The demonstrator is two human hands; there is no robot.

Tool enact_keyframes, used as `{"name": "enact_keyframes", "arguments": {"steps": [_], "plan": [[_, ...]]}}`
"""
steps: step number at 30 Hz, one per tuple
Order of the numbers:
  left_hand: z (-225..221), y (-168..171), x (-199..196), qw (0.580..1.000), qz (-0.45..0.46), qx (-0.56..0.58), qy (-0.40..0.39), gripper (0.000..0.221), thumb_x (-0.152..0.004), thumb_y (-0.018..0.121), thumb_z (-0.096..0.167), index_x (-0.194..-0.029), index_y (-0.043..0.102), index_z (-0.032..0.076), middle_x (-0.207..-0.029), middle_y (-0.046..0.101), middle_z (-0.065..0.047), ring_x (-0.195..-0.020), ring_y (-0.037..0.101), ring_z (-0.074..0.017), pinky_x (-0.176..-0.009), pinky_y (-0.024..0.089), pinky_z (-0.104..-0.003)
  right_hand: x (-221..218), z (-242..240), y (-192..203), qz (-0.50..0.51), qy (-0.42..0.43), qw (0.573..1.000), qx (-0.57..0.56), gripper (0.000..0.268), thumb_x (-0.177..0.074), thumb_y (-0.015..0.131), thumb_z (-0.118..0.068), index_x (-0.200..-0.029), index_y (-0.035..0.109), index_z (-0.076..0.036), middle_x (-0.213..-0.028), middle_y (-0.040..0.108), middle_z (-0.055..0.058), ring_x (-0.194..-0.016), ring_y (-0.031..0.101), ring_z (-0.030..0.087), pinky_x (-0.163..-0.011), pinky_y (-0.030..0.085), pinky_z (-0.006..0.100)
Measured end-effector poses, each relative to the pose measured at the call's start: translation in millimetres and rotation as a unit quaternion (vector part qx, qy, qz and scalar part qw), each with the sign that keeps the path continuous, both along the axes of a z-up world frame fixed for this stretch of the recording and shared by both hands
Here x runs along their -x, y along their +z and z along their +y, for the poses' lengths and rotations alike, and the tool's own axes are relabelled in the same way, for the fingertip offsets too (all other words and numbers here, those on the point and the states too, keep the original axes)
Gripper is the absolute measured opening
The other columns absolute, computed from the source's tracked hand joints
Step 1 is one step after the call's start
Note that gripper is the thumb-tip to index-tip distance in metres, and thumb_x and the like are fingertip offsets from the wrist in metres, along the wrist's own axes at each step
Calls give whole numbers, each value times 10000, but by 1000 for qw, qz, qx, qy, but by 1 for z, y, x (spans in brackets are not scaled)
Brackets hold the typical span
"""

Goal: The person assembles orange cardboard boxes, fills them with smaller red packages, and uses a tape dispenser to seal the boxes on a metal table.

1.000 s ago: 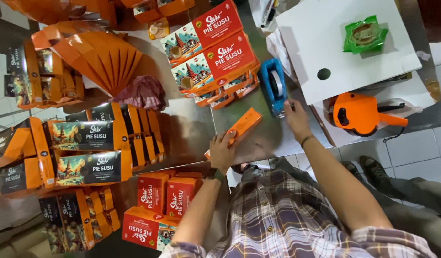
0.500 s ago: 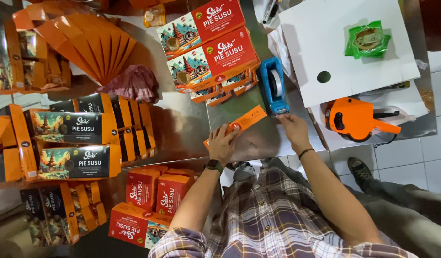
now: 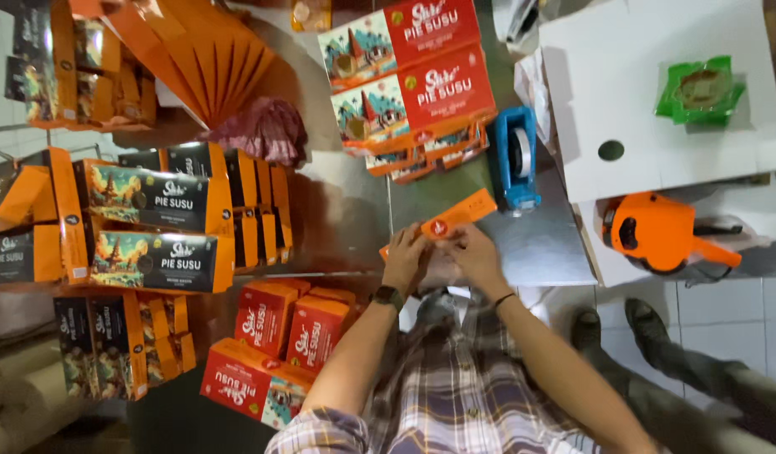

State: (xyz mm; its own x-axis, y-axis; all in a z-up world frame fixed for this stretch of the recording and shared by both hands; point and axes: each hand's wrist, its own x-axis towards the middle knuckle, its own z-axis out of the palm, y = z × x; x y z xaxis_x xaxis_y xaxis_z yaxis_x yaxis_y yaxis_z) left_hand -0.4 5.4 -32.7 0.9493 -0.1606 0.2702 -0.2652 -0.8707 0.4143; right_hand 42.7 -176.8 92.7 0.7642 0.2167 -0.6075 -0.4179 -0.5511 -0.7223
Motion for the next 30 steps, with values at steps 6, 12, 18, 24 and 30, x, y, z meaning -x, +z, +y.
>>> {"name": "enact_keyframes", "arguments": {"steps": [6,12,18,24,30], "plan": [[2,29,-9,994,84,68,-34,151,-933,678,237,-907,585,121,-1242,617,-152,-1168,601,-423,-1027,452,-523,4,13,-86,-6,-225,974,27,552,-776,854,-526,-802,461,-139,-745,656,131,-747,688,306,-744,528,399],[-1,15,-7,997,26,69,-23,179,-879,726,269,-868,586,158,-1282,617,-93,-1086,630,-400,-914,509,-513,-1,30,-51,49,-251,966,-42,668,-790,845,-577,-1152,672,-43,-1110,746,189,-1102,699,360,-940,534,477],[9,13,-7,991,107,84,-20,186,-889,737,271,-959,582,196,-1294,630,-104,-1152,637,-426,-964,504,-558,8,17,-155,22,-268,950,-155,505,-858,885,-307,-1184,614,-31,-995,702,138,-908,702,258,-875,563,418],[5,27,-8,968,210,135,6,136,-974,692,302,-956,572,241,-1286,631,-34,-1275,602,-337,-1073,425,-530,7,19,-93,-19,-244,959,-143,426,-1003,692,-146,-1345,551,64,-1291,636,267,-1255,594,408,-1087,449,545],[1,69,12,924,267,219,168,441,-973,661,470,-1186,424,165,-1142,625,-170,-1154,652,-376,-986,529,-456,6,-13,-86,-15,-240,961,-136,542,-908,836,-209,-1355,594,-19,-1181,716,242,-1011,726,363,-807,614,474]]}}
